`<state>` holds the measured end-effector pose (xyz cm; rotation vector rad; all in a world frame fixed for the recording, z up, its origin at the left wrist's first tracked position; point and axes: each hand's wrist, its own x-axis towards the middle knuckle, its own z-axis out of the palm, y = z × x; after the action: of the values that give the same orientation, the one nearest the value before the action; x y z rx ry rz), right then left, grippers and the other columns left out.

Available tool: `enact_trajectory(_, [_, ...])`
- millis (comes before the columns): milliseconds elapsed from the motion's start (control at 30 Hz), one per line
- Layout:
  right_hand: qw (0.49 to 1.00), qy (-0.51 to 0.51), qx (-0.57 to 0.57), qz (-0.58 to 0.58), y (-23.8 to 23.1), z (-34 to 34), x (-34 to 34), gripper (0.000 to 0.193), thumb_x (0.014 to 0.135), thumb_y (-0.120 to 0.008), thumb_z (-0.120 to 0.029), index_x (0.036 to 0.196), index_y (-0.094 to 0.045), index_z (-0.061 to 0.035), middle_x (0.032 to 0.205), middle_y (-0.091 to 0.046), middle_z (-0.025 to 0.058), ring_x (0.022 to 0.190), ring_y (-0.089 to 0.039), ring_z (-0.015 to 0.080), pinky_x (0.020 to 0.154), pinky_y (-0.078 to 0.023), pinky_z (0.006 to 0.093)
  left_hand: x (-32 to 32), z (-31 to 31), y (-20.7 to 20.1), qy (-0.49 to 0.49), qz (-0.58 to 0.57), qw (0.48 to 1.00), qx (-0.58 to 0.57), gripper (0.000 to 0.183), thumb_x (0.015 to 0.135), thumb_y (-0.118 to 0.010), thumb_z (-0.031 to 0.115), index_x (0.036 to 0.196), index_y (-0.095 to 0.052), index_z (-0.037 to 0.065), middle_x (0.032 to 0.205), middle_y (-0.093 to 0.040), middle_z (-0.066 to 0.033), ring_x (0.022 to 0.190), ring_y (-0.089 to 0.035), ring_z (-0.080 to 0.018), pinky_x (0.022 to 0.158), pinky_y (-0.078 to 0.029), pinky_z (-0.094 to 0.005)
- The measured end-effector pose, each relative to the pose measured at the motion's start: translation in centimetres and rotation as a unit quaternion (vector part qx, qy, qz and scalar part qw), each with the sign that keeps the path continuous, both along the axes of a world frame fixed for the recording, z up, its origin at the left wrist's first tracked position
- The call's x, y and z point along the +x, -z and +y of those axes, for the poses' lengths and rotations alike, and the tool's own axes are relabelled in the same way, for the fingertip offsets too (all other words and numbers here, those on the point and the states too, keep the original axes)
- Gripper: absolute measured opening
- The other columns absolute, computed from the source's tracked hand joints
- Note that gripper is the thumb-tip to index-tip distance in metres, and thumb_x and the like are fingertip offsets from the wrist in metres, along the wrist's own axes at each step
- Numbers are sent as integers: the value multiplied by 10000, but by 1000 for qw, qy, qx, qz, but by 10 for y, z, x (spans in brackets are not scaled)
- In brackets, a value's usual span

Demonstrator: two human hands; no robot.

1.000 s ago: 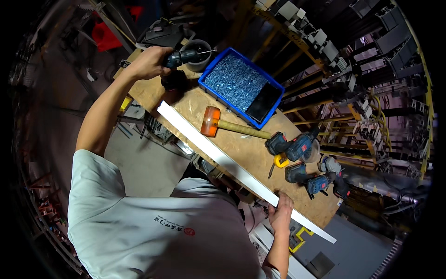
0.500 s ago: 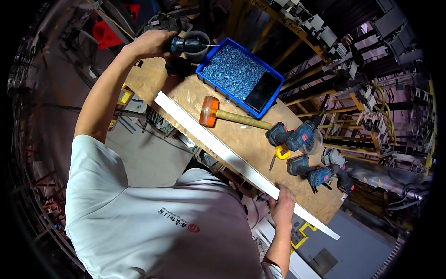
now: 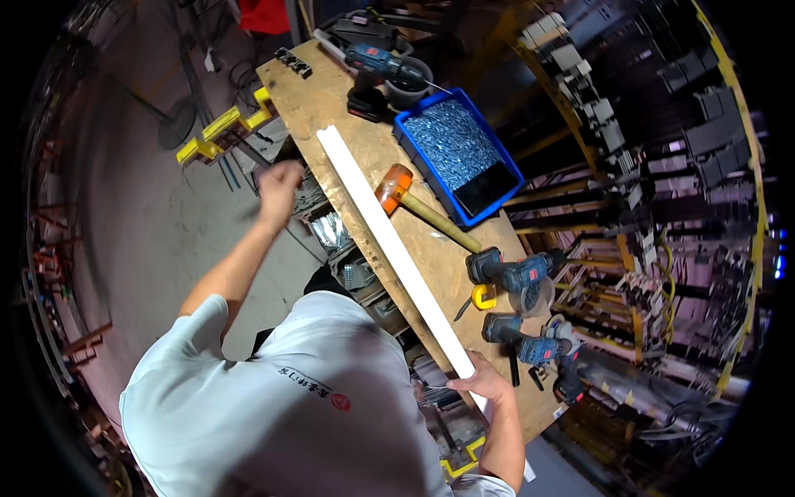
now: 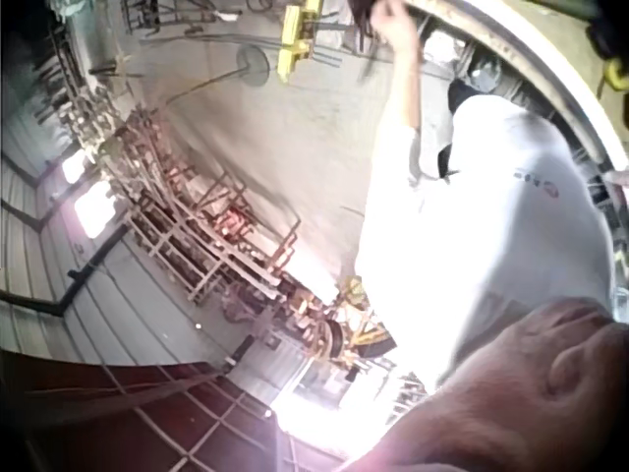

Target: The person positions and secures a long white metal frame section onto a workbench, uses a power drill to create several holes in the frame, and then uses a stylus on the touchscreen of a large industrial machine.

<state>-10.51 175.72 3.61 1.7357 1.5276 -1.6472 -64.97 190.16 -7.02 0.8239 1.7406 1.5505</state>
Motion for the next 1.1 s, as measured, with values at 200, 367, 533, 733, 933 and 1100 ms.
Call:
enact_trajectory(200, [978,151,-123,81,5,5,15,917,753,-855,-55,1571,-447,15,1459,-617,126,1337,-569,227,1161,-402,335,92,-71,56,98,-161,977,-105,169,960,-655,91,991,-768,-30,792,-677,10,696,-575,-73,629,-456,-260])
enact_trajectory(367, [963,188,-153,121,24,3,28,903,712,-849,-66,1536,-489,20,1370,-671,80,1226,-635,203,1096,-473,336,90,-48,54,120,-212,961,-130,195,959,-656,129,850,-717,-22,742,-646,-6,667,-559,-86,609,-449,-275])
enact_trajectory(533, [960,207,-130,136,29,-6,38,746,738,-825,-75,1437,-590,31,1303,-709,82,1154,-675,208,1040,-508,334,75,-34,55,118,-152,972,-134,205,949,-664,144,845,-720,-23,746,-648,-7,663,-554,-94,620,-457,-286])
enact_trajectory(733, [962,214,-102,134,41,-13,42,674,689,-786,-91,1335,-660,49,1189,-756,90,1058,-716,214,985,-545,332,51,-22,65,64,-152,978,-126,218,908,-675,151,917,-764,-47,723,-682,-66,716,-617,-137,684,-510,-347])
enact_trajectory(933, [959,197,-120,164,5,13,-5,643,663,-815,-126,1265,-691,62,1147,-762,91,1010,-723,206,938,-569,330,-32,23,60,-62,-95,993,-23,187,910,-668,117,957,-760,-38,795,-708,-48,777,-614,-117,730,-507,-321])
enact_trajectory(1100, [963,181,-127,156,4,29,-37,668,668,-828,-109,1296,-670,55,1148,-753,80,1016,-706,189,942,-556,313,-127,76,47,-13,61,998,16,351,973,-638,151,1253,-695,-53,1028,-772,-149,913,-690,-173,857,-532,-313])
